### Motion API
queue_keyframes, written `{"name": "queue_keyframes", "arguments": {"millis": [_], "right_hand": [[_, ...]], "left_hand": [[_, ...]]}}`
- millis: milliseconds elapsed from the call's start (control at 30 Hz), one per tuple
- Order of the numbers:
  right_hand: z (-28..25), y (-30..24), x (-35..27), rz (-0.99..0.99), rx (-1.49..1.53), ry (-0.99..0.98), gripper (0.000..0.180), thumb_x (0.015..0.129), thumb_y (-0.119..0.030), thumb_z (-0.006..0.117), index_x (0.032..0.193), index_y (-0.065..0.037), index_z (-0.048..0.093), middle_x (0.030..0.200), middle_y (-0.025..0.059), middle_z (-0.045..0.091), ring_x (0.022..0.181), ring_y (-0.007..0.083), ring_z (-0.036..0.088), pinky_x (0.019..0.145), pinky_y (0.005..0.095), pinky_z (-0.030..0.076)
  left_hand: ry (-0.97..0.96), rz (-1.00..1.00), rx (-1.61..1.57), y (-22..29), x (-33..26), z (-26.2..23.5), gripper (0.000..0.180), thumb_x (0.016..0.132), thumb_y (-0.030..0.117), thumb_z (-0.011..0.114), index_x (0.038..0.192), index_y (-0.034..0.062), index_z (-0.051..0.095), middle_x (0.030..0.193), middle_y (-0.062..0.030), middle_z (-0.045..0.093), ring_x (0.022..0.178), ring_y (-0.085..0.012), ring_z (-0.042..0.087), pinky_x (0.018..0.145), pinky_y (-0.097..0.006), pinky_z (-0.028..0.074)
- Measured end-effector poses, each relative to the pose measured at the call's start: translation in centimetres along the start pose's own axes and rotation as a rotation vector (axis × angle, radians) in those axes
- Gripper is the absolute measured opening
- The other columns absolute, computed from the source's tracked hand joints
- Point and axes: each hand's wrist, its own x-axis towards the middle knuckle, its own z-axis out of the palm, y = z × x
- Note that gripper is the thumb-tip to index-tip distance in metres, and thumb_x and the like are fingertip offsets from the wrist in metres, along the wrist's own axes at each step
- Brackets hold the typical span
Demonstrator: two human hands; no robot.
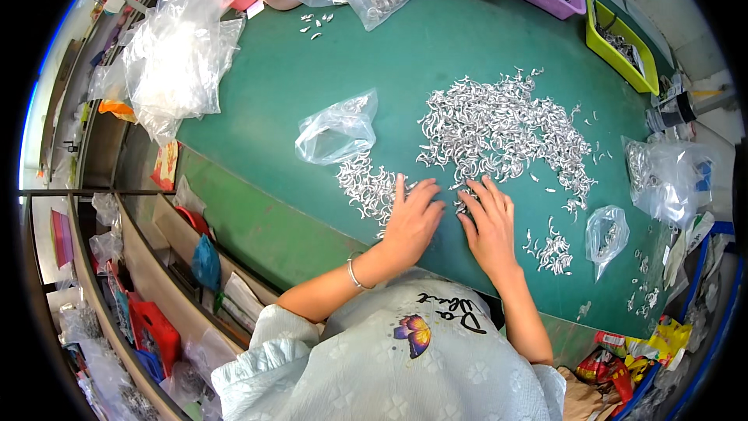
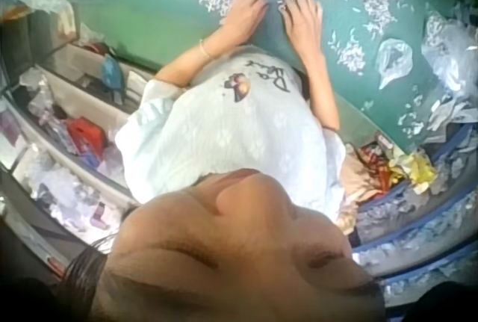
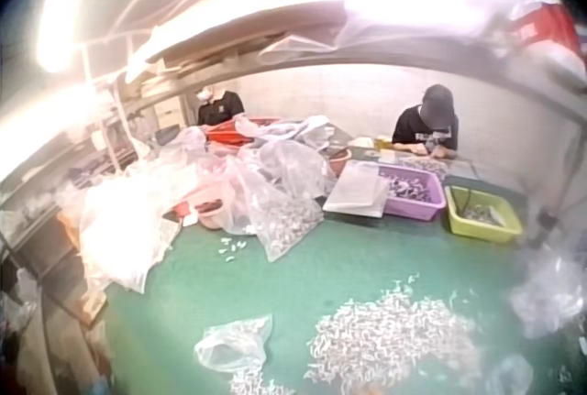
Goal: The person sorts curved metal parts by hand on a green workbench and places some of them into a plastic bag.
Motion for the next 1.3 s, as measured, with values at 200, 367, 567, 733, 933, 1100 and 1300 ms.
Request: {"name": "queue_keyframes", "arguments": {"millis": [200,367,567,733,933,1100,1300], "right_hand": [[-1.2,1.2,-1.4,0.089,-0.024,0.05,0.025,0.082,-0.008,0.071,0.105,-0.003,0.065,0.125,0.0111,0.057,0.128,0.0335,0.048,0.101,0.0493,0.036],[-1.4,0.2,-0.4,0.086,0.025,0.108,0.035,0.079,-0.009,0.074,0.112,-0.002,0.063,0.123,0.0118,0.058,0.126,0.0338,0.049,0.101,0.0455,0.037],[-0.8,-1.4,2.1,-0.021,-0.025,-0.046,0.046,0.083,-0.014,0.072,0.125,-0.003,0.058,0.139,0.0128,0.049,0.138,0.0346,0.038,0.107,0.0518,0.033],[-2.9,0.1,-0.8,0.098,-0.017,0.012,0.04,0.083,-0.014,0.072,0.12,-0.003,0.061,0.139,0.0129,0.049,0.137,0.0343,0.038,0.106,0.052,0.033],[-6.8,4.0,-7.1,0.351,-0.097,0.156,0.034,0.084,-0.014,0.071,0.114,-0.002,0.065,0.13,0.0127,0.057,0.131,0.0339,0.046,0.105,0.0463,0.034],[-8.3,6.2,-9.2,0.427,-0.039,0.075,0.041,0.088,-0.017,0.067,0.126,-0.002,0.06,0.14,0.0127,0.052,0.137,0.0324,0.041,0.111,0.0475,0.031],[-8.6,6.5,-9.7,0.297,-0.015,-0.056,0.044,0.086,-0.019,0.069,0.127,-0.004,0.06,0.143,0.0098,0.051,0.139,0.0298,0.039,0.114,0.048,0.028]], "left_hand": [[0.04,-0.05,0.133,-2.6,0.2,-1.0,0.017,0.081,0.002,0.064,0.097,-0.0001,0.058,0.116,-0.0183,0.049,0.123,-0.037,0.046,0.109,-0.067,0.027],[0.101,-0.011,0.116,-4.1,1.5,-1.7,0.017,0.081,-0.003,0.065,0.096,0.0016,0.058,0.112,-0.0158,0.049,0.117,-0.0365,0.05,0.106,-0.066,0.031],[0.161,-0.011,0.127,-5.3,3.0,-2.1,0.017,0.08,-0.003,0.063,0.096,-0.0017,0.058,0.112,-0.0183,0.051,0.112,-0.0373,0.05,0.093,-0.051,0.041],[0.164,-0.04,0.15,-5.1,2.9,-2.3,0.022,0.082,-0.002,0.065,0.103,0.0001,0.059,0.116,-0.018,0.054,0.109,-0.0378,0.054,0.104,-0.051,0.04],[0.066,-0.077,0.1,-2.2,3.8,-1.6,0.036,0.089,-0.006,0.054,0.125,-0.0065,0.05,0.134,-0.0241,0.047,0.122,-0.043,0.048,0.11,-0.05,0.036],[-0.026,-0.127,-0.036,0.5,4.5,1.5,0.048,0.093,-0.002,0.051,0.138,-0.0096,0.037,0.149,-0.0328,0.027,0.14,-0.0494,0.025,0.116,-0.053,0.024],[0.015,-0.133,-0.096,2.0,4.9,3.2,0.049,0.092,-0.002,0.053,0.138,-0.0078,0.037,0.151,-0.0319,0.025,0.14,-0.0494,0.026,0.116,-0.052,0.026]]}}
